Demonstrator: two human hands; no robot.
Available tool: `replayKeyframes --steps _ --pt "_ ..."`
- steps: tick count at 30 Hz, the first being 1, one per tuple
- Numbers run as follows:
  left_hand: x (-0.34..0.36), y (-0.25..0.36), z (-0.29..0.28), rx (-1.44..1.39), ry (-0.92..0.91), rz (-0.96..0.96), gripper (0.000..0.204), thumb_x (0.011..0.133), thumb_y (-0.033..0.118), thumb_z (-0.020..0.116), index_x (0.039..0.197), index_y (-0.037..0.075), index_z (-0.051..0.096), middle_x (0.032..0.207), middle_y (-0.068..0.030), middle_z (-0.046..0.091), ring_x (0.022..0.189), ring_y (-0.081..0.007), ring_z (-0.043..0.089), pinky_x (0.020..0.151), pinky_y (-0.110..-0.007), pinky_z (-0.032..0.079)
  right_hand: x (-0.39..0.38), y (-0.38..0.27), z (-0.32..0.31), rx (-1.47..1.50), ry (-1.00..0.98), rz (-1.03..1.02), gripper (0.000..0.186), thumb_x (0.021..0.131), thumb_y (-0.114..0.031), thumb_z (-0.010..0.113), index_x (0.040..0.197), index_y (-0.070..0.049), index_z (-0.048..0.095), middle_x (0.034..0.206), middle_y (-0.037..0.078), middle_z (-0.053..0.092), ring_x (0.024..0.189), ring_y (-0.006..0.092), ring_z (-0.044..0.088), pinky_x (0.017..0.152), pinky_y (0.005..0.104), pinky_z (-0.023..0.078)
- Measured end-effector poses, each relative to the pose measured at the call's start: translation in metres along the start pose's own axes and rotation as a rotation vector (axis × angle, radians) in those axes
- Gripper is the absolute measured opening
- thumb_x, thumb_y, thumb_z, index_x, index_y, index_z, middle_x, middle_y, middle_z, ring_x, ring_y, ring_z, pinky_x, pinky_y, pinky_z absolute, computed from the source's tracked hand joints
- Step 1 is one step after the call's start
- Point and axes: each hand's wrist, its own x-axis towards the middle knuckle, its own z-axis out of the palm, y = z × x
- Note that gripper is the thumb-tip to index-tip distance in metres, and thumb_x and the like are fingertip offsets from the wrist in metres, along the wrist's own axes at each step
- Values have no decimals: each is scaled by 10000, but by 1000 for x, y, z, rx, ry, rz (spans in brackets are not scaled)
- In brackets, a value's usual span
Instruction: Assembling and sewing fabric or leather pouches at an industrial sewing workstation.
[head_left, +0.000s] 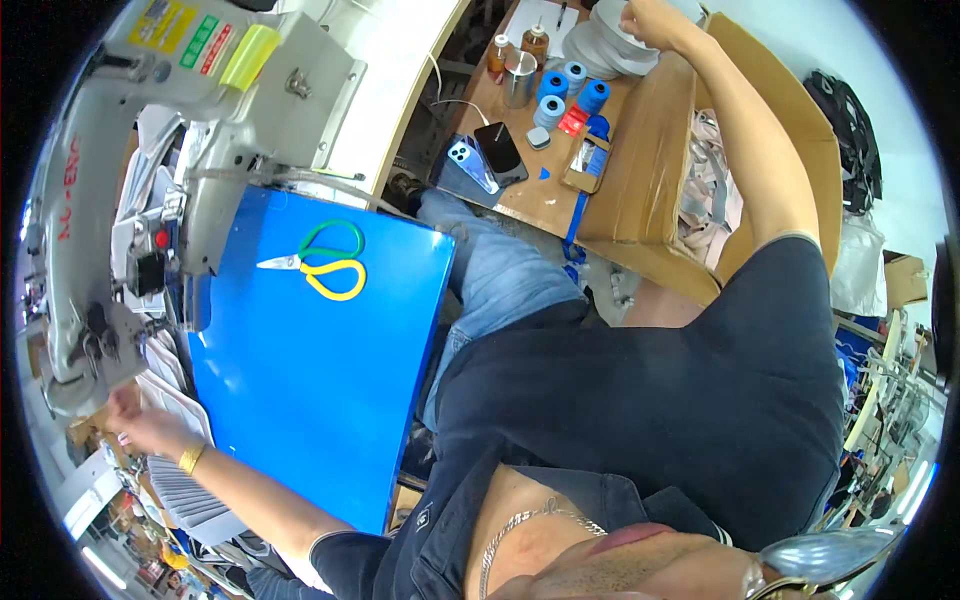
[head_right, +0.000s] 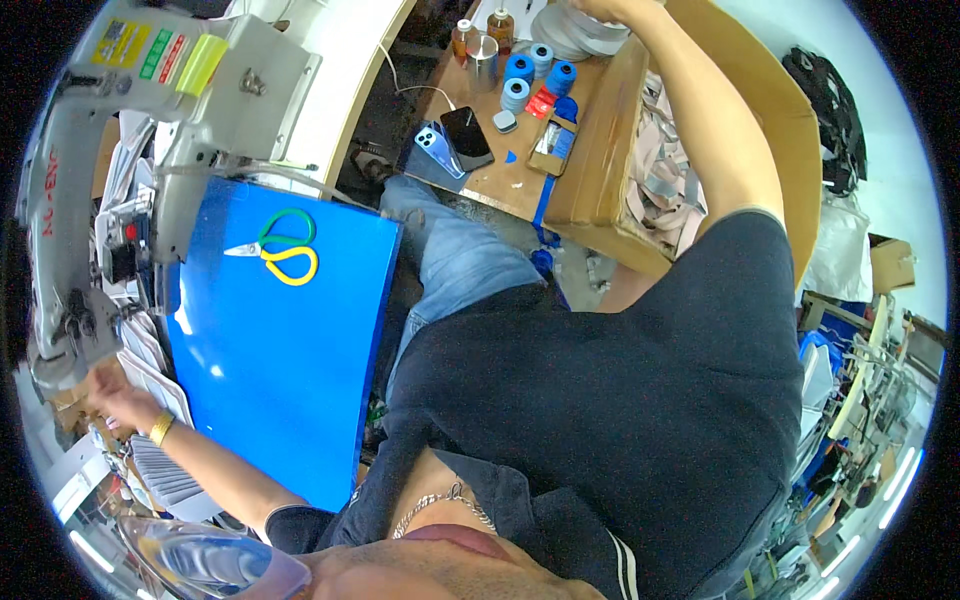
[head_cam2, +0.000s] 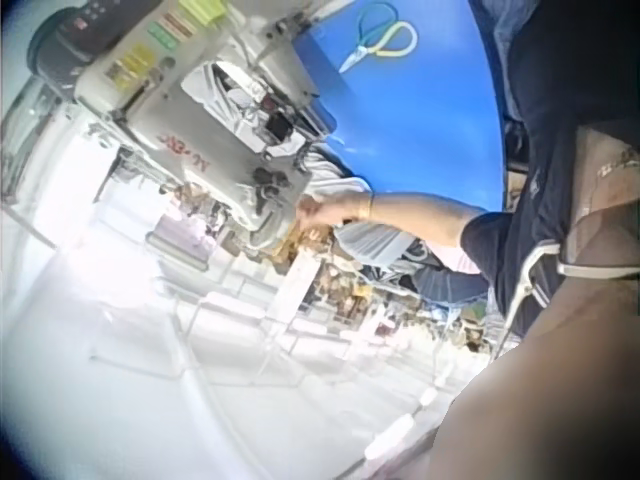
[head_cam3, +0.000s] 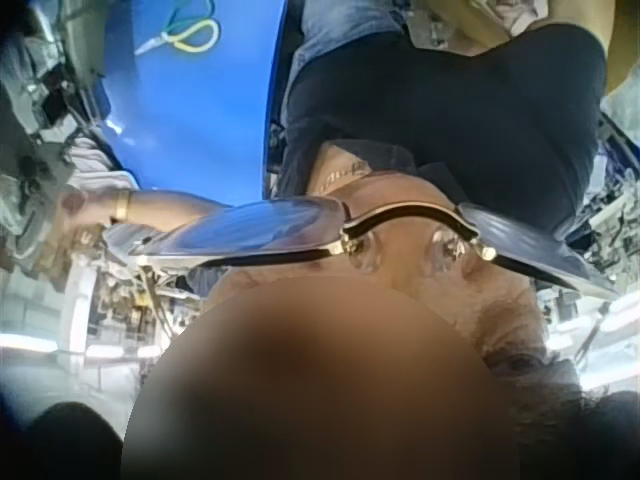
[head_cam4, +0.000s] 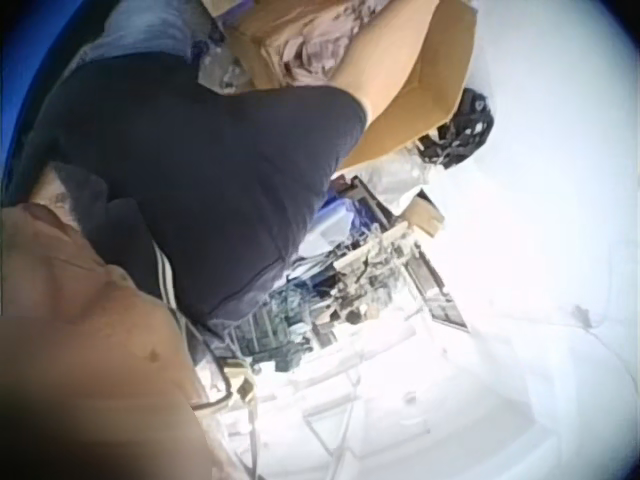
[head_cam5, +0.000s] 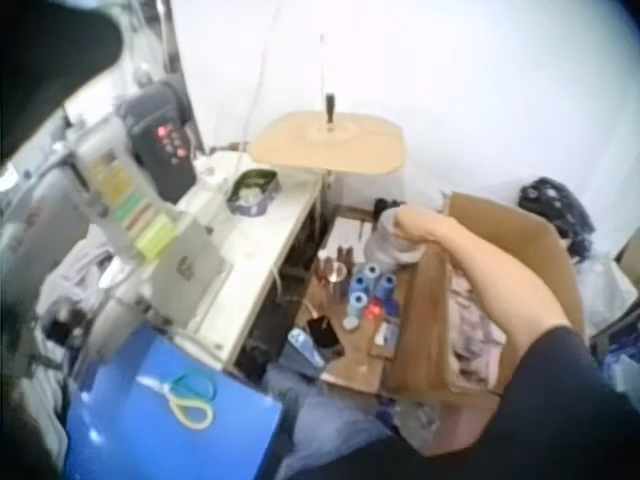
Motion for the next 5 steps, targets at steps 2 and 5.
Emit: replayKeyframes --steps 2,5 --pt "-14 80 41 -264 86 1 629 1040 444 206 1275 -69 486 1257 -217 544 1188 -323 504 1092 -468 360 48 21 17 -243 -69 18 361 832 -244 605 1095 1 641 1039 223 667 944 367 657 806 418 526" --pt "22 105 9 -581 -444 -119 666 1027 487 176 1324 -43 450 1364 -229 470 1259 -345 460 1095 -530 333 108 37 46 -249 -99 123 387 853 -321 571 1117 -54 665 1068 211 680 940 386 668 792 450 537"
